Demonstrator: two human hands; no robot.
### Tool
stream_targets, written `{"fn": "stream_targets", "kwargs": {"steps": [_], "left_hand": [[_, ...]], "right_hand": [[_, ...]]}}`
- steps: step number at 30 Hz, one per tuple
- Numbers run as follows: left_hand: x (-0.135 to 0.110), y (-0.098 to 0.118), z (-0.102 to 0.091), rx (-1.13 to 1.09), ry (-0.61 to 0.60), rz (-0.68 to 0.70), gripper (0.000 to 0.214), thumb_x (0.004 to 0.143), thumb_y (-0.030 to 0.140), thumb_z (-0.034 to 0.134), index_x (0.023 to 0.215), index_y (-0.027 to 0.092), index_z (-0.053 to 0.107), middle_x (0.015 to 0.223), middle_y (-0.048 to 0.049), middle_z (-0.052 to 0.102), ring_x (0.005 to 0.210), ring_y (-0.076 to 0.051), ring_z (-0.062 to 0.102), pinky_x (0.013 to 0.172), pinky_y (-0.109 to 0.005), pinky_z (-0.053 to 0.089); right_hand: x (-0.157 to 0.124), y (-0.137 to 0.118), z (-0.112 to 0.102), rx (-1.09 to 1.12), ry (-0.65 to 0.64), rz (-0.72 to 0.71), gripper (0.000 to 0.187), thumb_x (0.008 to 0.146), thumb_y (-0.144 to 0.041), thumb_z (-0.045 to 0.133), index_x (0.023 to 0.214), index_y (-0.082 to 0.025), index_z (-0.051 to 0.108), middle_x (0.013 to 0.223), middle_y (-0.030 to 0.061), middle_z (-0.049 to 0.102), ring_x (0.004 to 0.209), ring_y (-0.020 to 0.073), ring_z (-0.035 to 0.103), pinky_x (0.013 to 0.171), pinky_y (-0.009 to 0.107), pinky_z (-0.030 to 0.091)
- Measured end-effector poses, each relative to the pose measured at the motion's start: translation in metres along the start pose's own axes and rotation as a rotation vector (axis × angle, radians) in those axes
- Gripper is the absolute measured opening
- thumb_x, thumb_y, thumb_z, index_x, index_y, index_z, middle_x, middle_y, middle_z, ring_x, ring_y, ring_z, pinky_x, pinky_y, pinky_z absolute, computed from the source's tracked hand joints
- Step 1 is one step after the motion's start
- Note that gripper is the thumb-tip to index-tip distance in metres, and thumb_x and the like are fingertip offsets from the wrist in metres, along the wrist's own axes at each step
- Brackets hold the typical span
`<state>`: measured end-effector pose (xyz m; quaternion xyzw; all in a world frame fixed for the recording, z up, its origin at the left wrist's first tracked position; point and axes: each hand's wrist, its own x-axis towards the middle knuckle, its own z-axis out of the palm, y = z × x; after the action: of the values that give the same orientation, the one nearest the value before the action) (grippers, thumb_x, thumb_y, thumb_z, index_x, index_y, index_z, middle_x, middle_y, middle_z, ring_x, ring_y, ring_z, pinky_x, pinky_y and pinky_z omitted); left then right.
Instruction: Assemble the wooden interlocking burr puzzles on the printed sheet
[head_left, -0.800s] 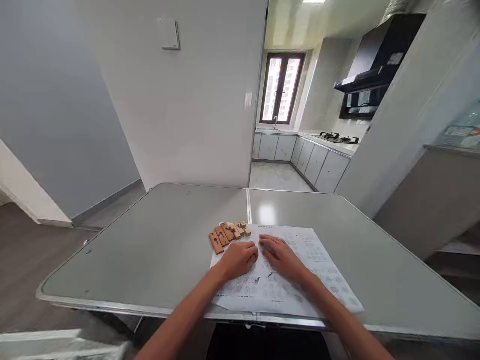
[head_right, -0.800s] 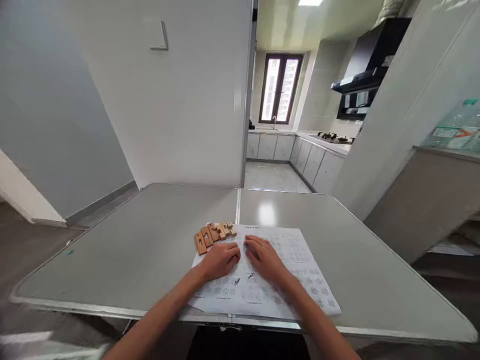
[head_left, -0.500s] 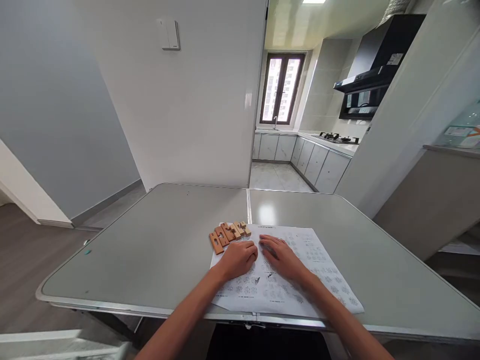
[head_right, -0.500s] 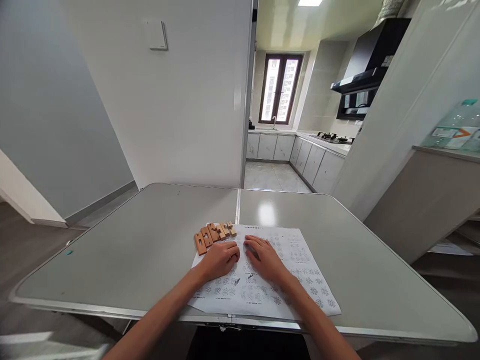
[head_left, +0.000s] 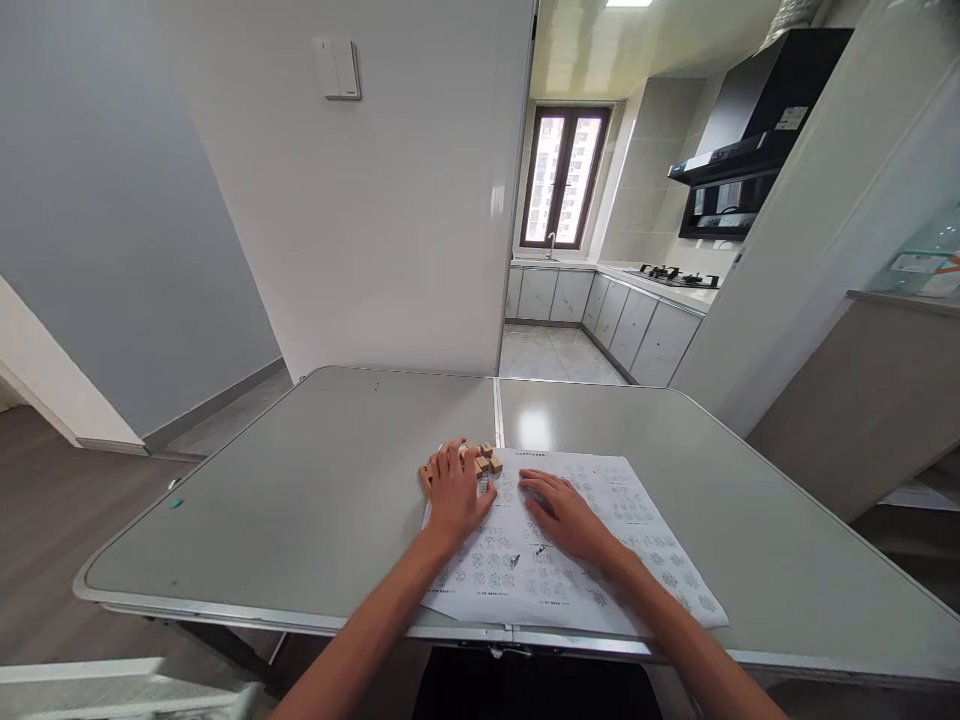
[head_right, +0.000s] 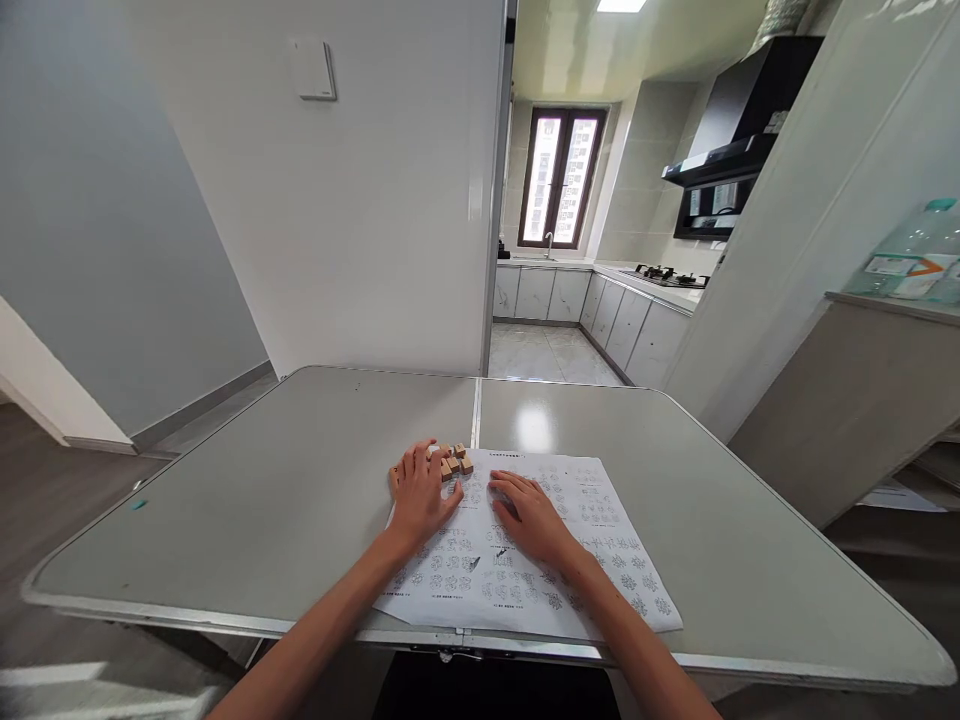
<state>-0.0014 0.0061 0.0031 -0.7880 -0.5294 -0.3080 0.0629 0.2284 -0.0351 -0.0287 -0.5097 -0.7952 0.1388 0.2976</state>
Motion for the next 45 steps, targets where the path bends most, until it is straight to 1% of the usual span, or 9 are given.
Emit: {"fn": "stream_targets", "kwargs": {"steps": [6,12,14,18,26,32,38,42,45], "left_hand": [[0.004,-0.010,0.000,0.117,-0.056,-0.100,0.059,0.081,0.049,0.074,0.128,0.021,0.055,0.148,-0.0192,0.049,0.144,-0.039,0.036,0.118,-0.056,0.028],[0.004,-0.021,0.006,0.130,-0.102,-0.192,0.068,0.085,0.066,0.065,0.132,0.019,0.053,0.149,-0.0214,0.051,0.145,-0.043,0.036,0.121,-0.063,0.015],[0.004,-0.023,0.008,0.110,-0.117,-0.203,0.067,0.085,0.068,0.063,0.131,0.020,0.053,0.146,-0.0197,0.054,0.141,-0.042,0.041,0.120,-0.062,0.018],[0.007,-0.028,0.006,0.033,-0.144,-0.196,0.062,0.087,0.067,0.062,0.129,0.022,0.053,0.136,-0.0147,0.062,0.129,-0.036,0.051,0.113,-0.053,0.033],[0.009,-0.031,0.006,-0.049,-0.125,-0.149,0.057,0.090,0.066,0.063,0.126,0.023,0.055,0.130,-0.0123,0.065,0.124,-0.034,0.054,0.106,-0.048,0.039],[0.009,-0.027,0.004,-0.006,-0.135,-0.151,0.057,0.088,0.066,0.066,0.122,0.022,0.057,0.128,-0.0133,0.065,0.121,-0.035,0.054,0.104,-0.048,0.040],[0.006,-0.023,0.001,0.024,-0.122,-0.158,0.066,0.081,0.071,0.069,0.122,0.021,0.057,0.128,-0.0146,0.066,0.122,-0.037,0.054,0.104,-0.050,0.039],[0.008,-0.025,-0.001,0.045,-0.126,-0.178,0.068,0.082,0.072,0.067,0.125,0.020,0.057,0.128,-0.0150,0.066,0.122,-0.038,0.054,0.103,-0.051,0.040],[0.011,-0.029,-0.002,0.081,-0.125,-0.169,0.063,0.084,0.071,0.066,0.121,0.021,0.058,0.123,-0.0147,0.068,0.119,-0.037,0.057,0.100,-0.050,0.041]], "right_hand": [[0.000,-0.001,-0.001,0.003,0.004,0.003,0.034,0.103,-0.029,0.049,0.133,-0.029,0.064,0.153,0.0052,0.058,0.142,0.0270,0.052,0.118,0.051,0.039],[0.000,-0.003,-0.003,-0.005,-0.011,0.014,0.034,0.103,-0.030,0.047,0.133,-0.027,0.063,0.153,0.0057,0.057,0.143,0.0264,0.051,0.119,0.051,0.038],[0.000,-0.005,-0.004,-0.006,-0.014,0.021,0.034,0.103,-0.030,0.047,0.133,-0.027,0.064,0.153,0.0057,0.057,0.143,0.0265,0.051,0.119,0.051,0.038],[0.000,-0.008,-0.005,0.002,-0.025,0.035,0.034,0.103,-0.030,0.047,0.133,-0.027,0.064,0.153,0.0061,0.057,0.143,0.0269,0.050,0.120,0.051,0.037],[-0.001,-0.007,-0.005,0.011,-0.017,0.031,0.034,0.103,-0.030,0.048,0.132,-0.028,0.065,0.152,0.0062,0.058,0.142,0.0286,0.051,0.119,0.054,0.037],[-0.001,-0.003,-0.004,0.018,-0.002,0.022,0.034,0.102,-0.030,0.049,0.132,-0.028,0.066,0.151,0.0065,0.059,0.142,0.0285,0.052,0.119,0.054,0.038],[-0.002,-0.008,-0.008,0.020,-0.020,0.052,0.033,0.103,-0.032,0.049,0.132,-0.029,0.065,0.153,0.0053,0.057,0.143,0.0287,0.051,0.119,0.054,0.038],[-0.002,-0.007,-0.008,0.022,-0.034,0.052,0.034,0.104,-0.031,0.048,0.133,-0.028,0.064,0.154,0.0059,0.056,0.144,0.0283,0.049,0.120,0.055,0.036],[-0.002,-0.006,-0.007,0.029,-0.030,0.045,0.034,0.104,-0.030,0.048,0.134,-0.028,0.064,0.154,0.0057,0.056,0.144,0.0283,0.049,0.120,0.055,0.036]]}}
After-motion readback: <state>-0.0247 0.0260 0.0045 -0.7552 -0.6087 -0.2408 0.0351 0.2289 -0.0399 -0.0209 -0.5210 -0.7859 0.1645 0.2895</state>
